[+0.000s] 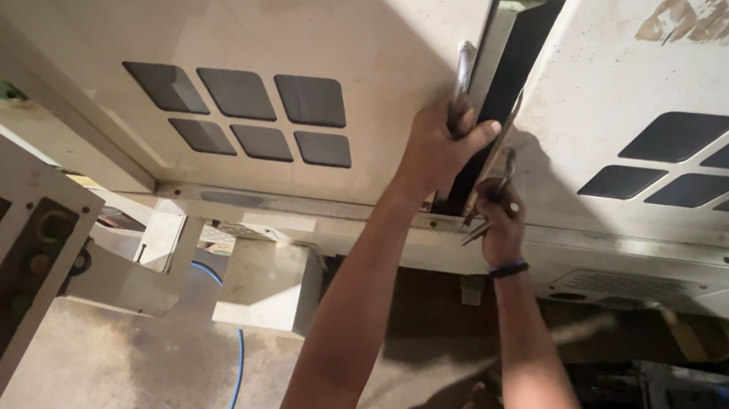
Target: The person uses a metal bar to pry open the door of a large industrial machine. They repeatedly insert the bar into the door seam and apply leverage until the door opens.
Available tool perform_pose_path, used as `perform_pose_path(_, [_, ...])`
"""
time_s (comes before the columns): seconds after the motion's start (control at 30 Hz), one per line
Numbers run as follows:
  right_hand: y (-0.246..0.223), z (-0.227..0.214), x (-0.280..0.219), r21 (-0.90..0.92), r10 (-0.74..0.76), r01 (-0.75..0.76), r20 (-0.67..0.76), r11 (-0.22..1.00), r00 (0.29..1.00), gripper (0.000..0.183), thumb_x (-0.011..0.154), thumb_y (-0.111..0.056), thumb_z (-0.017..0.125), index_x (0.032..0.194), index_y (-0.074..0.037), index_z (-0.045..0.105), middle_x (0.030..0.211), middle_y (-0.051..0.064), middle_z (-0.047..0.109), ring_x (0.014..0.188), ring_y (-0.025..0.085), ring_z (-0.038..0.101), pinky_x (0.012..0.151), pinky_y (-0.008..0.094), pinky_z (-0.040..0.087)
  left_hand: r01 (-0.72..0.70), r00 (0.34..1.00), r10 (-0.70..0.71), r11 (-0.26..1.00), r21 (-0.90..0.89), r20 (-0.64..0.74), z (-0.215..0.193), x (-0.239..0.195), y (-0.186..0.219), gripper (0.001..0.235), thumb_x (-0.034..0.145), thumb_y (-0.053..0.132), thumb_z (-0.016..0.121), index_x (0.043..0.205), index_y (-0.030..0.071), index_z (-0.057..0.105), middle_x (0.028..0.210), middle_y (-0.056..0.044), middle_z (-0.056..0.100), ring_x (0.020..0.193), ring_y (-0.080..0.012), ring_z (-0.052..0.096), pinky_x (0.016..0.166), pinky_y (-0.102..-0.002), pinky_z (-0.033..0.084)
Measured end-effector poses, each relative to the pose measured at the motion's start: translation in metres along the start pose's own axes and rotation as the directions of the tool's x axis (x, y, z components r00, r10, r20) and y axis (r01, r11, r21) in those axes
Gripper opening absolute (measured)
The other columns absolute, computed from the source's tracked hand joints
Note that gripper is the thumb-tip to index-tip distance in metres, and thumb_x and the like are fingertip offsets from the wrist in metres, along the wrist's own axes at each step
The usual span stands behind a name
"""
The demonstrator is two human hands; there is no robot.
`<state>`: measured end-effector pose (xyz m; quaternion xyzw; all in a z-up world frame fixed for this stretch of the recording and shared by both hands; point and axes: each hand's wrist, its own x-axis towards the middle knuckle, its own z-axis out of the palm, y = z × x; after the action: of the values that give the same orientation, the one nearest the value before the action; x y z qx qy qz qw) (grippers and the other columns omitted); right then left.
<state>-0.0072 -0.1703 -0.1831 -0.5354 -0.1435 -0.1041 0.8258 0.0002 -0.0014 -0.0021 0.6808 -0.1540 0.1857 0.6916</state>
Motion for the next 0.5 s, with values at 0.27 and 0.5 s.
perform_pose_path(0.27, [0.006,0.0,0.004,-0.063,0.163,-0.168,-0.071,0.984,0.984,0.021,0.089,0.002,0.059,0.108,-0.006,0.062,0.088,0.006,0.064,0.075,0.017,0.063,0.062,0.031,0.053,-0.016,1.0,0.017,0.998,0.06,-0.016,0.0,0.004,-0.004,0.036,0.084,0.012,0.082,0.071,0.009,0.048,0.062,0.004,0.044,0.056,-0.0079,0.041,0.051,-0.03,0.038])
perform_pose_path(0.5, [0.022,0.005,0.004,-0.117,0.176,-0.18,-0.043,0.977,0.983,0.028,0.085,0.003,0.063,0.112,-0.005,0.063,0.09,0.003,0.062,0.08,0.015,0.061,0.069,0.03,0.052,0.08,0.997,-0.08,0.997,-0.015,-0.005,0.003,0.003,0.001,0.041,0.085,0.012,0.079,0.07,0.01,0.041,0.06,0.005,0.041,0.055,-0.0077,0.039,0.049,-0.029,0.039])
